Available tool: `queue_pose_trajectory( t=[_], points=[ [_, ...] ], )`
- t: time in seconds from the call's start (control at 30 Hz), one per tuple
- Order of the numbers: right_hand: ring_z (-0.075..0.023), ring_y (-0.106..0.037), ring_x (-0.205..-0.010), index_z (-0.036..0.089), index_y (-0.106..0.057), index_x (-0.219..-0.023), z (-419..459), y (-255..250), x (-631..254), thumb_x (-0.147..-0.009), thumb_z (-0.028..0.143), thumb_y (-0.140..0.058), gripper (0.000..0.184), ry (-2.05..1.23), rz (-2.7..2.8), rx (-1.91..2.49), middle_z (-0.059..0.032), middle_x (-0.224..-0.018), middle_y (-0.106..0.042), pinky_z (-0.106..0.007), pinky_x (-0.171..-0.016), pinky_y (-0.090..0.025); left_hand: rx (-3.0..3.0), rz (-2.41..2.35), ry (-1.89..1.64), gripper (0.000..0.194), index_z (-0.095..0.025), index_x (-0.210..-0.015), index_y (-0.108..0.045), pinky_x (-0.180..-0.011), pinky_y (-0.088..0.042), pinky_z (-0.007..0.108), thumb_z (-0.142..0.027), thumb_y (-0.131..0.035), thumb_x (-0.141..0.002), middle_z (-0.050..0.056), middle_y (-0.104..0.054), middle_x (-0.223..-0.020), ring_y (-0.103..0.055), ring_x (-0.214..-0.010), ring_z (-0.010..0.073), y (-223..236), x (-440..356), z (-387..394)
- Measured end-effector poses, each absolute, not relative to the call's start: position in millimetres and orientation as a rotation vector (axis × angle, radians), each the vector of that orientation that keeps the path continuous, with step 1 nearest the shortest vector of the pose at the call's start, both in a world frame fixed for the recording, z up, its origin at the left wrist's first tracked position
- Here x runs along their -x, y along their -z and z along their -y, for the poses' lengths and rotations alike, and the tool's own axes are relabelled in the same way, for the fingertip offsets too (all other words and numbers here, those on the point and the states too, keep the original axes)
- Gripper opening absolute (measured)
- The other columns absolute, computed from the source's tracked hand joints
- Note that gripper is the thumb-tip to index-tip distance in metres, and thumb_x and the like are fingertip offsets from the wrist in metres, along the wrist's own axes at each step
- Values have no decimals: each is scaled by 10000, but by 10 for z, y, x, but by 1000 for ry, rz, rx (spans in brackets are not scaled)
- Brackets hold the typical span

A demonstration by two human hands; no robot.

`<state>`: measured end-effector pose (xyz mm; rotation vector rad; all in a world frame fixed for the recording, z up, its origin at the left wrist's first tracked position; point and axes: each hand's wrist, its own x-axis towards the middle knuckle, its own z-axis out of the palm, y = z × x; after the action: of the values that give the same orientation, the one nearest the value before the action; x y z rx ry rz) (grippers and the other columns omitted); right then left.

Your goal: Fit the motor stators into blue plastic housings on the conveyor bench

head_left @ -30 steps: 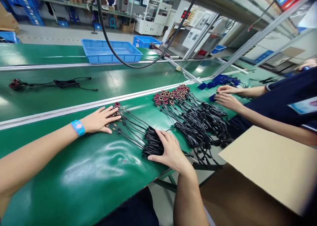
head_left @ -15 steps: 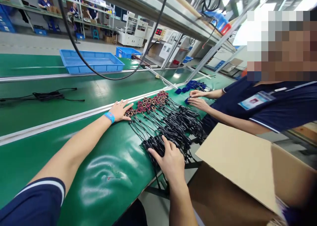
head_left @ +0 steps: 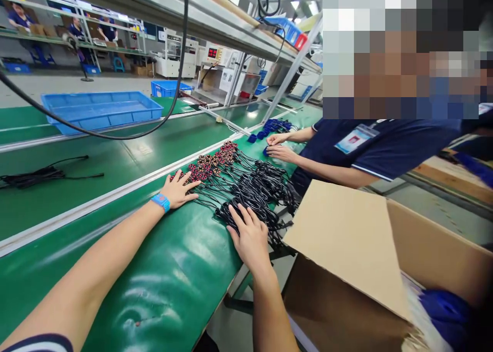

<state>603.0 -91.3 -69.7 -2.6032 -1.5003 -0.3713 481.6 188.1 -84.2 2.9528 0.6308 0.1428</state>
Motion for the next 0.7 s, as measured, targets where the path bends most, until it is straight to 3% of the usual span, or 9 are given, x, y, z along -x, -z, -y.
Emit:
queue_pose_trajectory(
  t=[0.27, 0.4, 0.47, 0.57, 0.7],
  points=[
    [-362, -312, -1490, 285, -468, -1536, 722, 761, -6465, -1012, 280, -492, 525, 628, 1488, 2675, -55, -1626, -357, -555, -1155, -305, -2910, -611, -163, 688, -430, -1549, -355, -1125, -221, 767, -737, -433, -939, 85, -241, -1685, -158, -1525, 505, 840, -5406, -2093],
    [-412, -381, -1438, 181, -492, -1520, 715, 708, -6375, -1014, 290, -439, 520, 627, 1579, 2669, -124, -1525, -496, -580, -1104, -351, -2898, -585, -235, 699, -425, -1540, -379, -1180, -118, 744, -728, -498, -921, 60, -224, -1692, -158, -1535, 477, 804, -5461, -2065],
    [-432, -423, -1402, 132, -534, -1478, 741, 676, -6237, -1024, 359, -416, 522, 637, 1654, 2581, -185, -1436, -570, -612, -1086, -358, -2906, -592, -300, 728, -453, -1564, -300, -1226, -109, 673, -730, -503, -922, 13, -178, -1705, -135, -1560, 407, 783, -5347, -2079],
    [-468, -396, -1417, 91, -549, -1448, 749, 720, -5961, -1029, 452, -392, 574, 697, 1678, 2376, -259, -1499, -475, -691, -1120, -280, -2895, -785, -401, 730, -421, -1586, -255, -1257, -154, 590, -702, -482, -952, 8, -188, -1705, -155, -1568, 330, 747, -4956, -2253],
    [-405, -458, -1403, 232, -510, -1479, 689, 988, -5537, -1031, 525, -406, 545, 442, 2052, 1950, -151, -1549, -455, -643, -1072, -397, -2743, -1374, -576, 618, -239, -1532, -399, -1236, -220, 606, -514, -546, -998, 114, -319, -1643, -286, -1515, 333, 671, -3946, -2726]
  ],
)
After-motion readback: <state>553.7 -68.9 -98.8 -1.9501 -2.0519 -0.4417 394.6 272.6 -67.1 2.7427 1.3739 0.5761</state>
